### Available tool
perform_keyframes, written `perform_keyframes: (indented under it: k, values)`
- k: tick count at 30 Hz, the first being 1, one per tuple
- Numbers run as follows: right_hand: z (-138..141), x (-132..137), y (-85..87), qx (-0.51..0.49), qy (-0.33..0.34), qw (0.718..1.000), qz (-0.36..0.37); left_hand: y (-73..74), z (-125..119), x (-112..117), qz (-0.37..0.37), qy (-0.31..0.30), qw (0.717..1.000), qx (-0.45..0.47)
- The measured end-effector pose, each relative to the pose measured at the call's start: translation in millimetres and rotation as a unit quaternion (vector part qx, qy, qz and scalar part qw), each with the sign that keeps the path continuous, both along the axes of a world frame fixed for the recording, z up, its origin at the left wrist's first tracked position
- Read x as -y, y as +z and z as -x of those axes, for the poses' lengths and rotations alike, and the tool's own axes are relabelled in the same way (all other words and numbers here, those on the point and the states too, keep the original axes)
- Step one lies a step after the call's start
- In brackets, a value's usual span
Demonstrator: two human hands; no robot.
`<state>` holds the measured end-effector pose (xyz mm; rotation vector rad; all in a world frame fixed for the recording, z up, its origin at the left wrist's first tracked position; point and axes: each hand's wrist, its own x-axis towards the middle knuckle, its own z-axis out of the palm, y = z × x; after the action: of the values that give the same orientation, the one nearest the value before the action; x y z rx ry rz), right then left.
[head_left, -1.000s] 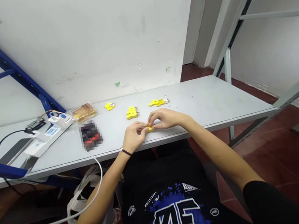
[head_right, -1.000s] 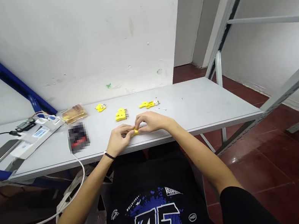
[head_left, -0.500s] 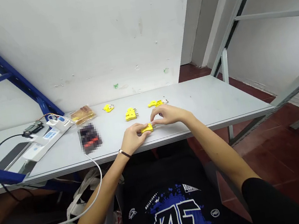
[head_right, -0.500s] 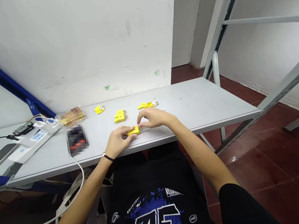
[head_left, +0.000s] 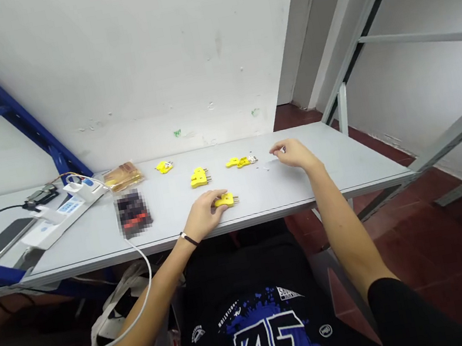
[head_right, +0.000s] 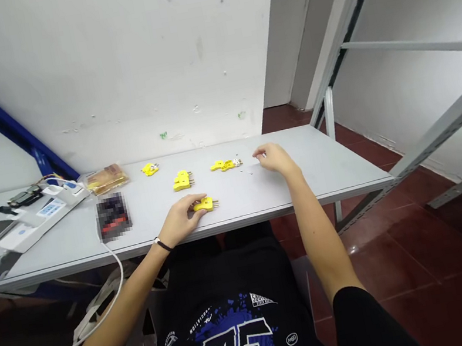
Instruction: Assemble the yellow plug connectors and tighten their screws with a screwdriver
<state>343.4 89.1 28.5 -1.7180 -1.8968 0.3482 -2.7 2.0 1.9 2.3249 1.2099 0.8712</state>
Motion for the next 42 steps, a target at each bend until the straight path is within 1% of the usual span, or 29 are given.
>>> perform_keyframes:
  k: [5,7,10,12,14,17,20,22,28,32,39,42]
  values:
    - [21,-7,-14.6,0.023,0.038,0.999,0.012,0.8,1,-1,-0.007,-0.005,1.0,-0.012]
    - [30,-8,-19.0,0.042,0.066,0.997,0.015,0.8,1,-1,-0.011,-0.009,1.0,-0.018]
    - [36,-7,-22.6,0.046,0.12,0.992,0.016,0.4,1,-1,-0.012,-0.014,1.0,-0.022]
    - [36,-7,-22.7,0.034,0.139,0.99,0.008,0.1,1,-1,-0.011,-0.013,1.0,-0.024]
    - [35,-8,-21.4,0.014,0.135,0.991,-0.02,0.0,1,-1,-0.012,-0.012,0.999,-0.027]
    - [32,-11,-18.7,-0.009,0.084,0.994,-0.064,-0.1,2,-1,-0.018,-0.013,0.999,-0.029]
    - [30,-11,-17.0,-0.001,0.048,0.997,-0.052,0.1,2,-1,-0.013,-0.011,0.999,-0.033]
    - [30,-9,-16.8,0.006,0.05,0.998,-0.033,0.3,2,-1,-0.006,-0.012,0.999,-0.035]
    - [32,-2,-14.7,0.035,0.088,0.995,0.01,1.0,2,-1,-0.007,-0.016,0.999,-0.033]
    - [31,-1,-12.1,0.047,0.088,0.995,0.027,1.4,1,-1,-0.009,-0.015,0.999,-0.034]
    - [29,-1,-13.1,0.024,0.115,0.993,0.031,2.5,1,-1,-0.015,-0.015,0.999,-0.039]
    - [29,-2,-13.3,0.022,0.111,0.993,0.028,2.7,1,-1,-0.011,-0.014,0.999,-0.039]
